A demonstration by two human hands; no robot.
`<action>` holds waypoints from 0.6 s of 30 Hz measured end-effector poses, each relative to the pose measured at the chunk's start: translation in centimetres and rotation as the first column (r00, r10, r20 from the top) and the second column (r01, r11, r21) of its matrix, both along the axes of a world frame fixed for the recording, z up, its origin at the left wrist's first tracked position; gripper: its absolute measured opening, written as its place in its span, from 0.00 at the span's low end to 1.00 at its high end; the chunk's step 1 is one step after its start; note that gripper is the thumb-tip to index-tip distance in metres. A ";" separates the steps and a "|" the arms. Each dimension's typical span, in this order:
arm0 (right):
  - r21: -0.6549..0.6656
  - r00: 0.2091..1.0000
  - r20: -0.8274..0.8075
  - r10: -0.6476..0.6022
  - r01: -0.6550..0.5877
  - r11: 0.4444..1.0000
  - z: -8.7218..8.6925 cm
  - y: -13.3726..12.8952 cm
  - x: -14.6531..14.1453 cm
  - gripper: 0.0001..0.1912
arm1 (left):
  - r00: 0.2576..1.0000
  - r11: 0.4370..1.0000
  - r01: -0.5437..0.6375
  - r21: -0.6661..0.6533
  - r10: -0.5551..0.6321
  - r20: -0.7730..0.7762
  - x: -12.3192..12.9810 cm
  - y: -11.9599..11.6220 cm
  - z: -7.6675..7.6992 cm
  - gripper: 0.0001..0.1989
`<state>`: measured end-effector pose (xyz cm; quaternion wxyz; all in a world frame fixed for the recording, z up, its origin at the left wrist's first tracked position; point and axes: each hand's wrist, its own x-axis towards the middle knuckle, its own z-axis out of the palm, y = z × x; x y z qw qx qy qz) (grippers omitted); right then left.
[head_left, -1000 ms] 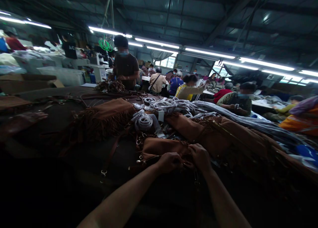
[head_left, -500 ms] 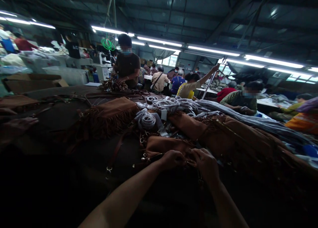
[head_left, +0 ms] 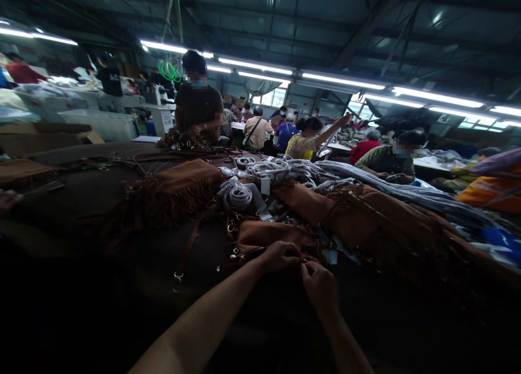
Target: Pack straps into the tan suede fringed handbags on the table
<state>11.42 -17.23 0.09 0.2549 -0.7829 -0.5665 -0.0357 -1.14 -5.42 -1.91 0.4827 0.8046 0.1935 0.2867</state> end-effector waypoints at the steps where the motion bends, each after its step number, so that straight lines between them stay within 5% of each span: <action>1: -0.019 1.000 -0.011 -0.013 0.012 1.000 0.2 0.0 -0.2 0.13 | 1.000 1.000 0.013 -0.023 -0.013 0.015 0.0 0.0 0.0 0.13; 11: -0.060 0.959 -0.281 -0.031 0.015 0.998 0.0 0.5 0.1 0.17 | 0.995 0.967 0.053 -0.251 -0.031 0.090 0.4 0.6 -0.7 0.16; 14: 0.051 0.856 -0.516 0.021 0.006 0.999 -1.0 0.4 0.7 0.20 | 0.996 0.961 0.044 -0.274 -0.021 0.085 0.3 0.6 -0.4 0.15; 18: 0.216 0.664 -0.704 0.250 -0.135 0.967 -1.7 -0.3 0.9 0.23 | 0.996 0.960 -0.004 -0.281 0.030 0.088 0.2 0.2 0.2 0.12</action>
